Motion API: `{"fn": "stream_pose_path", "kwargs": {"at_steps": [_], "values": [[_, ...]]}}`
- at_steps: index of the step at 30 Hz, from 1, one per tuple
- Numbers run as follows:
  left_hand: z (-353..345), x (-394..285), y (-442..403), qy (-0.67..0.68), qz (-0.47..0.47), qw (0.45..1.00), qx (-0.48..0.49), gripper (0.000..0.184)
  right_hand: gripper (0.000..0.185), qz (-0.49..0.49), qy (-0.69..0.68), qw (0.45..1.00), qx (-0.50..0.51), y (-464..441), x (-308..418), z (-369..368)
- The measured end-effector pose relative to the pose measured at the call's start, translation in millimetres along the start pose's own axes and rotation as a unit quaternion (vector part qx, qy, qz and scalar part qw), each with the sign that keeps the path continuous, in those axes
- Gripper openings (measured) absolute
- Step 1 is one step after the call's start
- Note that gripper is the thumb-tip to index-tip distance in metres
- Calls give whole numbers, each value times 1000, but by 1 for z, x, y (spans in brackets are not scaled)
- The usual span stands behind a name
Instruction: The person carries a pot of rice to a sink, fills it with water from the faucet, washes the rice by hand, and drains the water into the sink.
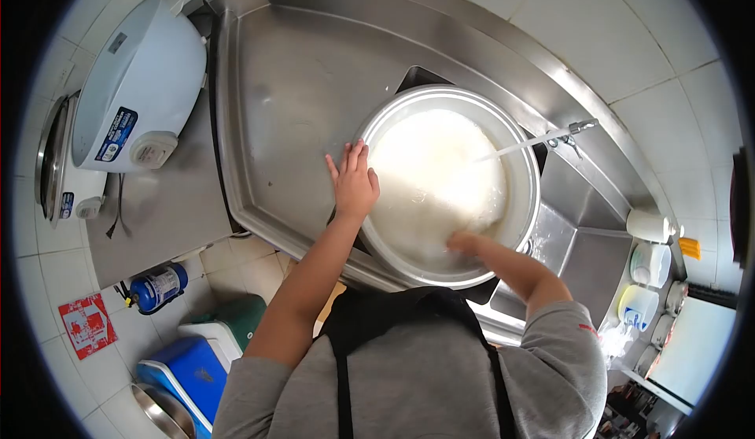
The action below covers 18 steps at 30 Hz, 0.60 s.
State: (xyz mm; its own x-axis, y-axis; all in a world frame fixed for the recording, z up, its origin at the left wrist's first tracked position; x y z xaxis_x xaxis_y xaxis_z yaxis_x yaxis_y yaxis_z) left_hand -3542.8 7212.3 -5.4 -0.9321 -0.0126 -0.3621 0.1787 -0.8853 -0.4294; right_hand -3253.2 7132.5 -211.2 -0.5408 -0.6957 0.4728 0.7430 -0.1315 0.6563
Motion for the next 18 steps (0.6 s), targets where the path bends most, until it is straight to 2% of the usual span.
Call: {"fn": "stream_pose_path", "kwargs": {"at_steps": [1, 2, 3, 4, 6, 8, 9, 11, 13, 16, 18], "values": [[1, 0, 0, -1, 2, 1000, 2, 44, 39, -68, -167, 978, -106, -8, 2, -4], [2, 0, -2, -2, 3, 1000, 3, 44, 38, -232, -350, 897, -137, -23, 10, 1], [2, 0, -4, 3, 6, 1000, 4, 44, 37, -366, -515, 742, -225, -31, 25, 13], [3, -1, -4, 7, 10, 1000, 6, 45, 36, -441, -614, 606, -246, -34, 55, 36], [4, 0, -4, 11, 15, 1000, 9, 45, 43, -322, -800, 408, -299, -116, 30, 5], [3, 1, -4, 8, 15, 1000, 13, 45, 51, -106, -869, 325, -359, -114, 60, 91], [3, 1, -4, 5, 12, 1000, 6, 45, 50, -161, -871, 269, -378, -86, 87, 146], [2, 1, -2, -1, 5, 1000, -9, 45, 49, -172, -883, 172, -401, -76, 87, 195], [2, 1, -3, 4, 12, 1000, -7, 45, 49, -85, -908, 90, -401, -104, 51, 198], [3, 2, -1, 5, 13, 1000, -4, 45, 45, -37, -915, 155, -371, -109, 9, 198], [2, 1, -3, 12, 12, 1000, -7, 45, 44, -36, -864, 287, -412, -89, -17, 200]]}}
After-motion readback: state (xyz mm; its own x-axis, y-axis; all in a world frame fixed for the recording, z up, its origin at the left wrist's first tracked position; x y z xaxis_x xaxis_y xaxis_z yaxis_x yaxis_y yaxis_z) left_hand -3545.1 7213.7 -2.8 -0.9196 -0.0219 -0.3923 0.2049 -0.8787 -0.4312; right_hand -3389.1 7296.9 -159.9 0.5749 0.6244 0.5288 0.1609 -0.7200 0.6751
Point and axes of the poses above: each hand's wrist, its own y-axis away from the middle knuckle, its own z-axis out of the back of the hand, x = y × z, the point moved 5 cm from there along -y, towards the middle knuckle, and after that the axes turned 13 degrees about -x, right-handed, at the moved point
